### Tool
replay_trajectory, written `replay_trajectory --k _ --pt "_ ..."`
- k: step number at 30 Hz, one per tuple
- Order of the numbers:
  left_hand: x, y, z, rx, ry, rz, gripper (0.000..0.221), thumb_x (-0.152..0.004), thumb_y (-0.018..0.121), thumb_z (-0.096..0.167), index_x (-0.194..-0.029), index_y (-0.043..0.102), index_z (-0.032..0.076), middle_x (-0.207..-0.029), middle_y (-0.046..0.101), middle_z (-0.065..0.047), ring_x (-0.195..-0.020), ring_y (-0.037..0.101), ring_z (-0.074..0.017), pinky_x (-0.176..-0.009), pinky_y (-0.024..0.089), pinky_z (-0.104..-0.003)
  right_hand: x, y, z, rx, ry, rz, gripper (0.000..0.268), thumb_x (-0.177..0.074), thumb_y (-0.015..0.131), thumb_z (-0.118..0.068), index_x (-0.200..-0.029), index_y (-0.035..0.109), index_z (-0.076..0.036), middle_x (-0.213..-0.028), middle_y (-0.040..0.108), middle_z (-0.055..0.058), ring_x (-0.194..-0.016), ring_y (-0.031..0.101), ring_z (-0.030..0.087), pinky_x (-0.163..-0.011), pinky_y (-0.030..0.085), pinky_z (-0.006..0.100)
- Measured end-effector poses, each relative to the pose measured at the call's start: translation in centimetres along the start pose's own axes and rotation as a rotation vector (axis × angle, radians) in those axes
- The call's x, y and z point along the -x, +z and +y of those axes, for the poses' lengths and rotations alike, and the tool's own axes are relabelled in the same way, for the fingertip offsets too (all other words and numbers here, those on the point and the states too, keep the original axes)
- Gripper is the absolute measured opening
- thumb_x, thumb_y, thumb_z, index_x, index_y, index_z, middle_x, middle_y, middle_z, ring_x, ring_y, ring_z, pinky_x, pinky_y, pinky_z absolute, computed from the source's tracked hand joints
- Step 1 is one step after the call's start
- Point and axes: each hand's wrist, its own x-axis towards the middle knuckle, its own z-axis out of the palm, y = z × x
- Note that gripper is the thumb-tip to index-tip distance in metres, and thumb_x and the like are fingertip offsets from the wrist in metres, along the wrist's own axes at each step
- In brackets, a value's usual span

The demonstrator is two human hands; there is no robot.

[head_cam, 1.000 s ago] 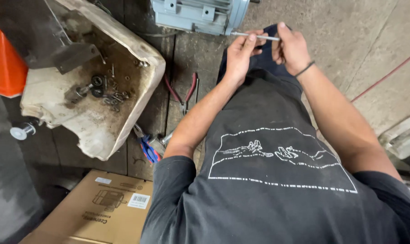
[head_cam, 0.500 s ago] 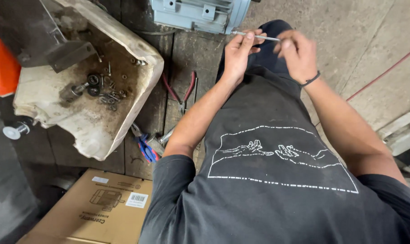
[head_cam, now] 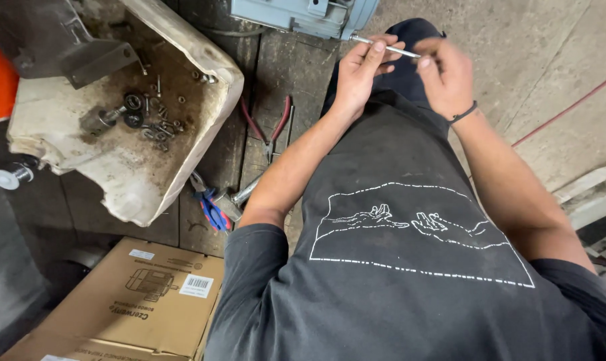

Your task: Repairing an electric motor by aligning and inserting a long bolt into the housing

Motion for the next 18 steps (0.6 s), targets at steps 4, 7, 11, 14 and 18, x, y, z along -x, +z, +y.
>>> replay_trajectory --k 4,7,11,14,18 --pt "-0.5 0.2 -0.5 -0.003 0.019 0.039 0.031 -0.103 0.066 0.033 -0.113 0.072 0.004 -0.109 0.079 -0.017 -0.099 0.077 -0.0211 -0.078 0.064 -0.03 0.6 1.5 -0.5 -0.56 0.606 -0.072 0.06 -0.112 0.048 -0.055 -0.083 0.062 -0.004 -0.063 0.06 0.011 -0.051 0.055 0.016 -0.054 0.043 0.024" --pt "-0.6 -0.1 -0.1 -0.001 0.017 -0.094 0.032 -0.106 0.066 0.032 -0.124 0.069 0.007 -0.119 0.078 -0.016 -0.108 0.076 -0.0208 -0.082 0.065 -0.029 -0.3 0.8 -1.3 -0.991 0.916 0.04 0.049 -0.106 0.06 -0.045 -0.072 0.054 -0.01 -0.048 0.037 0.007 -0.037 0.034 0.019 -0.042 0.028 0.031" --pt "0.2 0.1 0.3 -0.031 0.039 -0.162 0.034 -0.11 0.062 0.031 -0.132 0.067 0.006 -0.134 0.069 -0.009 -0.117 0.074 -0.0249 -0.091 0.068 -0.033 -0.4 0.2 -1.6 -0.84 0.812 0.049 0.062 -0.1 0.05 -0.064 -0.091 0.072 -0.007 -0.057 0.056 0.008 -0.046 0.046 0.018 -0.048 0.037 0.031" --pt "-0.3 0.0 -0.4 0.04 0.042 -0.067 0.029 -0.105 0.068 0.026 -0.123 0.07 0.004 -0.118 0.077 -0.013 -0.106 0.077 -0.0225 -0.083 0.066 -0.031 -0.2 -0.2 -2.4 -0.661 0.572 0.031 0.073 -0.103 0.052 -0.065 -0.091 0.071 0.004 -0.057 0.057 0.012 -0.041 0.049 0.017 -0.042 0.033 0.023" --pt "-0.1 -0.2 -1.1 -0.018 0.096 -0.037 0.027 -0.105 0.067 0.028 -0.119 0.07 0.006 -0.105 0.076 -0.01 -0.094 0.078 -0.0196 -0.077 0.066 -0.028 -0.7 -1.0 -2.3 -0.078 -0.148 0.021 0.053 -0.116 0.051 -0.036 -0.121 0.072 0.012 -0.087 0.072 0.017 -0.073 0.069 0.025 -0.069 0.055 0.036"
